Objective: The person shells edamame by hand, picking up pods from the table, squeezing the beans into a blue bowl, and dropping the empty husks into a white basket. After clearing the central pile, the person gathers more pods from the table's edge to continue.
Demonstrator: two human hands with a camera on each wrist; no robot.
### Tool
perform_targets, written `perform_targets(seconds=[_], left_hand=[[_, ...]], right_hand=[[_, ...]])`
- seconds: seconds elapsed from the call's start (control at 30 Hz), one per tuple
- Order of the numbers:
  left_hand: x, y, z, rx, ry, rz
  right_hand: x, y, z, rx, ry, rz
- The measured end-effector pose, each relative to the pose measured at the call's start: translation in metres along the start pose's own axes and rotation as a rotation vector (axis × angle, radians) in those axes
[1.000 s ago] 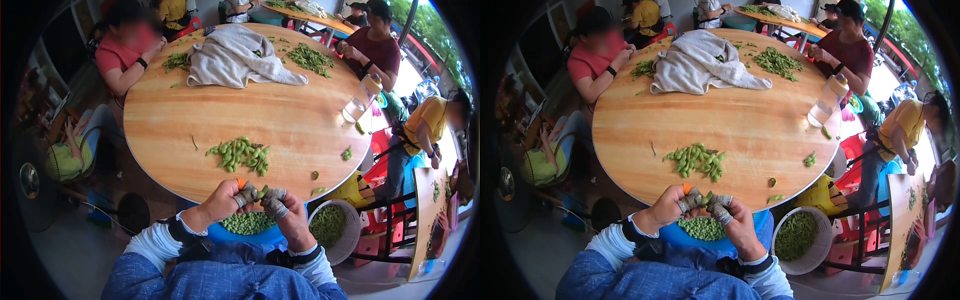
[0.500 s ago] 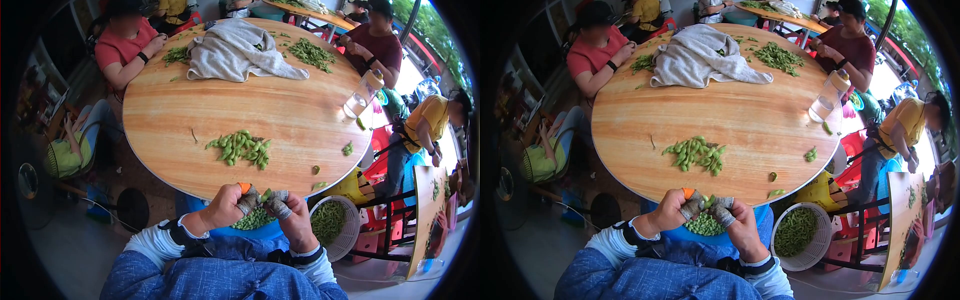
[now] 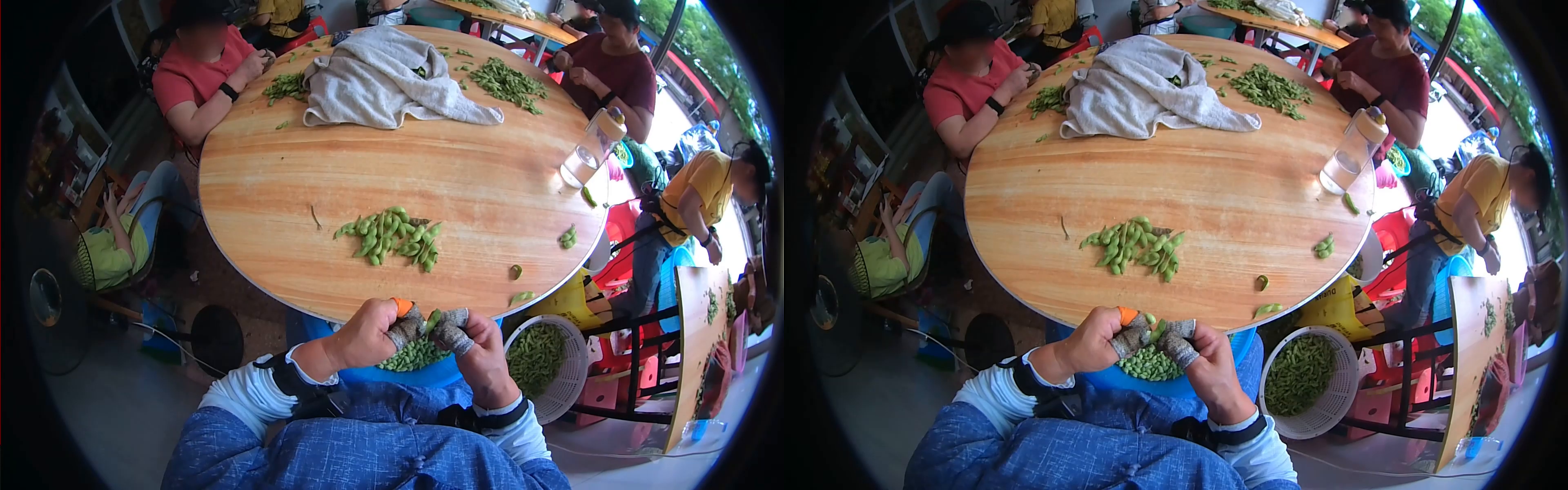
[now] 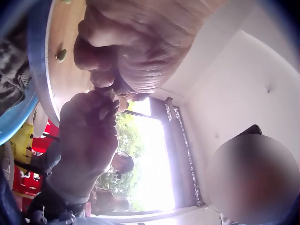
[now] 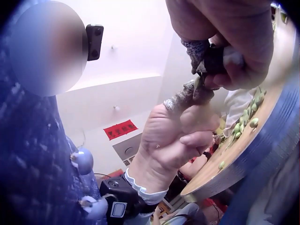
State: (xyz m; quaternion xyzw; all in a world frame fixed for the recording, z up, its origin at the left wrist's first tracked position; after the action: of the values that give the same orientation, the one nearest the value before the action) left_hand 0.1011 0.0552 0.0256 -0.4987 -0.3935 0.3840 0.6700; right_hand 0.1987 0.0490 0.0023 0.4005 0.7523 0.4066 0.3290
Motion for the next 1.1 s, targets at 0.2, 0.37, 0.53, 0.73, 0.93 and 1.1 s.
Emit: perform_targets(seconds=[0.2, 0.37, 0.53, 0.73, 0.93, 1.1], left_hand=[[-0.002, 0.025, -0.002, 0.158, 0.015, 0.011], [-0.009, -0.025, -0.011, 0.857, 0.056, -0.268], [-0.019, -0.023, -0.031, 1.022, 0.127, -0.433], [-0.016, 0.002, -0.019, 0.606, 0.096, -0.255], [-0.013, 0.004, 0.000, 0.311, -0.115, -0.171], [-0.016, 0.013, 0.003, 0.205, -0.143, 0.047]], right_hand=[[0.008, -0.021, 0.014, -0.025, -0.131, -0.069], [0.006, -0.026, 0.009, -0.014, -0.066, -0.068], [0.005, -0.024, 0.012, -0.084, -0.130, -0.022], [0.000, -0.024, 0.015, -0.097, -0.130, 0.009], [0.002, -0.020, 0.008, -0.091, -0.090, 0.019], [0.000, -0.017, 0.006, -0.055, -0.043, -0.042]])
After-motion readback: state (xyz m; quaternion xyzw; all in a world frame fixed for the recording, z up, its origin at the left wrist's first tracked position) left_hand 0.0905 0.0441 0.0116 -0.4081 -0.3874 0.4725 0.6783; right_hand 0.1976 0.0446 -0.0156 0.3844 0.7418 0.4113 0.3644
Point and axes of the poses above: each hand's wrist, its own x-axis towards the middle knuckle, its own z-axis out of the back of the hand, y = z × x, the point moved 10 cm from there along x, towards the middle knuckle, and after that the axes turned 5 degrees about -z, right-handed, at the moved point
